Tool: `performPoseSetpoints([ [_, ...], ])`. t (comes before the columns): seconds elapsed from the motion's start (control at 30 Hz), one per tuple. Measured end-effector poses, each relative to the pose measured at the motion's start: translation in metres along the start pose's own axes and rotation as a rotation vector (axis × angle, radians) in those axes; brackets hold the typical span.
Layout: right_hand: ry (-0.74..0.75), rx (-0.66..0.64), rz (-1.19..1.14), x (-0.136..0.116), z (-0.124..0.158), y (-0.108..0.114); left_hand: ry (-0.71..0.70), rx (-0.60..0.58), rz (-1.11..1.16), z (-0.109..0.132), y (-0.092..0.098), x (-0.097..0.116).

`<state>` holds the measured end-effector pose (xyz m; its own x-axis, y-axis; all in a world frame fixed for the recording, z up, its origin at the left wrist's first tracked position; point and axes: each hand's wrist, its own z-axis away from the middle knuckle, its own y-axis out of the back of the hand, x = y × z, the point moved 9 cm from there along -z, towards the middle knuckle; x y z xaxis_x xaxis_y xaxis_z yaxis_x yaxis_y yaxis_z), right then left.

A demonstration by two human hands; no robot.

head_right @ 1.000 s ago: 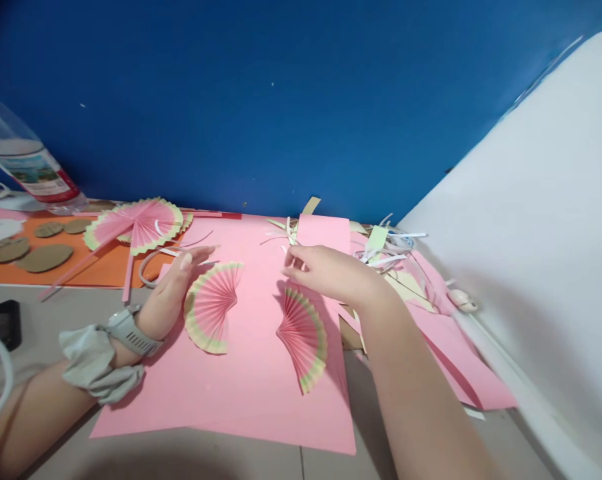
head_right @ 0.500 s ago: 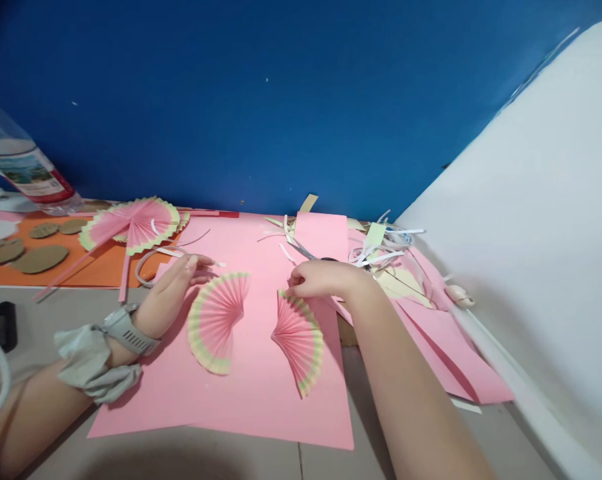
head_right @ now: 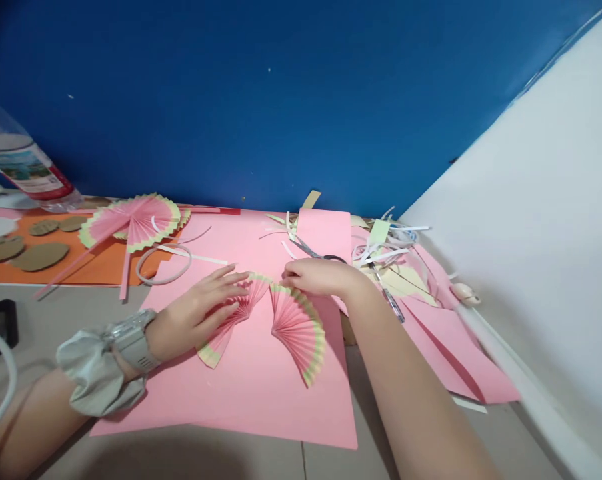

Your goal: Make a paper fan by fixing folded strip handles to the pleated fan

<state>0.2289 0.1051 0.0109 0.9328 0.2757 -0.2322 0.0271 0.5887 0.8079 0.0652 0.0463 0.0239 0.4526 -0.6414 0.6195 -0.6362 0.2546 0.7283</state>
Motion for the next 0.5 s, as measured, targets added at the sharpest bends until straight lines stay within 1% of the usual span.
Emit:
performPoseSetpoints([
  [0.03, -0.013, 0.018, -0.002, 0.002, 0.0, 0.002, 0.002, -0.028, -0.035, 0.0, -0.004, 0.001],
  [0.1, -0.043, 0.055, -0.006, 0.005, 0.0, 0.004, 0.043, -0.035, -0.072, 0.001, -0.005, -0.002],
  [0.23, -0.077, 0.115, -0.028, 0.005, -0.003, 0.007, 0.129, 0.074, -0.06, -0.002, 0.01, -0.011],
  [0.33, -0.063, 0.121, -0.044, -0.001, -0.004, 0.006, 0.176, 0.107, -0.103, -0.002, 0.017, -0.016],
  [0.4, -0.049, 0.104, -0.049, -0.006, -0.004, 0.004, 0.163, 0.09, -0.154, -0.001, 0.016, -0.015],
  [0.5, -0.02, 0.066, -0.046, -0.013, -0.003, 0.0, 0.11, 0.033, -0.197, 0.0, 0.009, -0.012],
])
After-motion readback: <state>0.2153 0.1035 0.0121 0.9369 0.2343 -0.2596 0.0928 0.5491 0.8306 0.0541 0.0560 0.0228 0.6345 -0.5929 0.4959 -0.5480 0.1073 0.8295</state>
